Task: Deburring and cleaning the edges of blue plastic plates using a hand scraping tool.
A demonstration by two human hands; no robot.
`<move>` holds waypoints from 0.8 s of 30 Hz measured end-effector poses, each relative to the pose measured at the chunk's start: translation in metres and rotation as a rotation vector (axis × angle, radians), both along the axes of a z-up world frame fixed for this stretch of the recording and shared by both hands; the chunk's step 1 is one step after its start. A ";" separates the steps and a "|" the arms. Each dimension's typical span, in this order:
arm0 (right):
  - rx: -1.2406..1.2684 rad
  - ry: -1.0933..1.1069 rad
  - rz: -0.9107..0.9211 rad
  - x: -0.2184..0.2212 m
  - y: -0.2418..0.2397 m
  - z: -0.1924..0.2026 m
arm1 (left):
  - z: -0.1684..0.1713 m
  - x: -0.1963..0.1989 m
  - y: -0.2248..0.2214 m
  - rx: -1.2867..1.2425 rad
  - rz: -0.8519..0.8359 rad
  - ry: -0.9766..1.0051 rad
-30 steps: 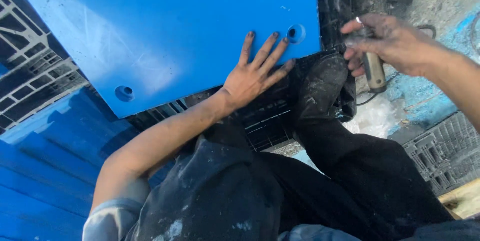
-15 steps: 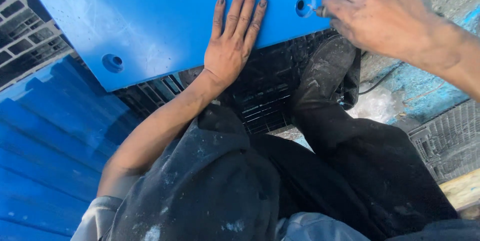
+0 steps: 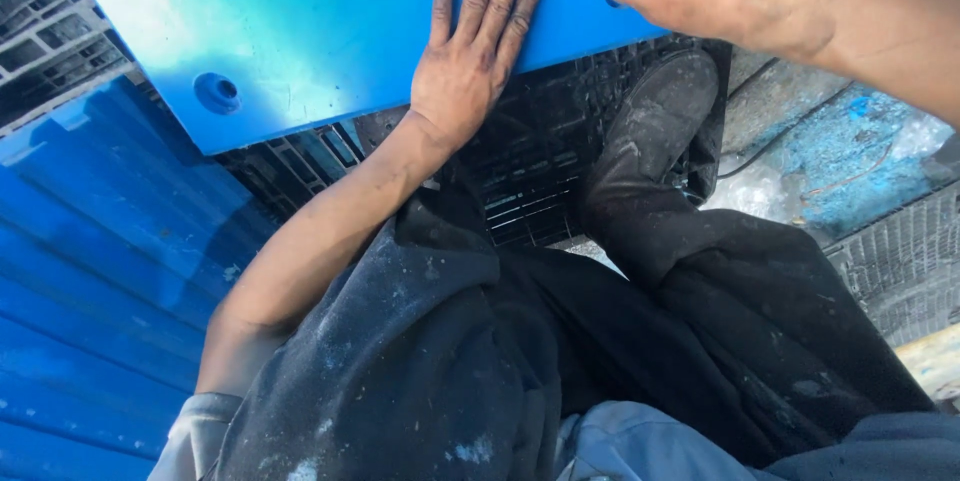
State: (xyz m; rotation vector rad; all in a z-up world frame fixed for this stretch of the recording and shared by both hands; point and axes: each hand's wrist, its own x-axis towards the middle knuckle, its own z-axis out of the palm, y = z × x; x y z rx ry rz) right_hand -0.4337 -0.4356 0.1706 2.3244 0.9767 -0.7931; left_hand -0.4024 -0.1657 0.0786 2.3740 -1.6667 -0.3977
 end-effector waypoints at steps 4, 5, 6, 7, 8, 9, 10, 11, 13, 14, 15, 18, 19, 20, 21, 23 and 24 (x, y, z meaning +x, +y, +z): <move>-0.033 -0.023 -0.065 -0.026 -0.009 0.010 | -0.003 -0.004 0.000 -0.012 0.001 0.003; -0.046 -0.039 -0.093 -0.033 -0.010 0.014 | -0.003 -0.004 0.000 -0.004 0.001 -0.023; -0.059 -0.062 -0.119 -0.037 -0.012 0.017 | -0.004 -0.003 0.000 0.004 0.004 -0.056; -0.061 -0.063 -0.117 -0.041 -0.012 0.020 | -0.005 -0.002 -0.001 0.002 0.006 -0.056; -0.071 -0.084 -0.141 -0.045 -0.011 0.024 | -0.005 -0.003 -0.001 0.007 0.020 -0.095; -0.082 -0.105 -0.166 -0.049 -0.009 0.027 | -0.005 -0.004 -0.001 0.014 0.034 -0.134; -0.082 -0.102 -0.161 -0.051 -0.003 0.029 | -0.006 -0.005 -0.001 0.014 0.038 -0.131; -0.087 -0.109 -0.153 -0.054 0.003 0.031 | -0.007 -0.005 -0.001 -0.008 0.045 -0.110; -0.090 -0.111 -0.142 -0.053 0.017 0.035 | -0.008 -0.007 0.000 -0.026 0.055 -0.086; -0.090 -0.043 -0.162 -0.049 0.023 0.035 | -0.009 -0.007 -0.001 -0.036 0.056 -0.088; -0.090 0.026 -0.182 -0.044 0.029 0.036 | -0.011 -0.006 -0.002 -0.045 0.057 -0.090; -0.059 0.283 -0.337 -0.003 0.049 0.050 | -0.009 -0.007 -0.001 -0.058 0.052 -0.078; -0.057 0.287 -0.335 -0.002 0.042 0.039 | -0.007 -0.007 0.000 -0.056 0.054 -0.075; 0.067 0.317 -0.436 -0.002 0.036 0.029 | -0.006 -0.008 0.000 -0.055 0.048 -0.066; 0.193 0.346 -0.538 -0.002 0.030 0.019 | -0.004 -0.007 0.000 -0.054 0.041 -0.058; 0.245 0.312 -0.560 -0.010 0.009 0.016 | -0.002 -0.002 -0.001 -0.061 0.035 -0.023; 0.298 0.282 -0.573 -0.015 -0.003 0.015 | -0.002 0.000 -0.003 -0.065 0.037 0.013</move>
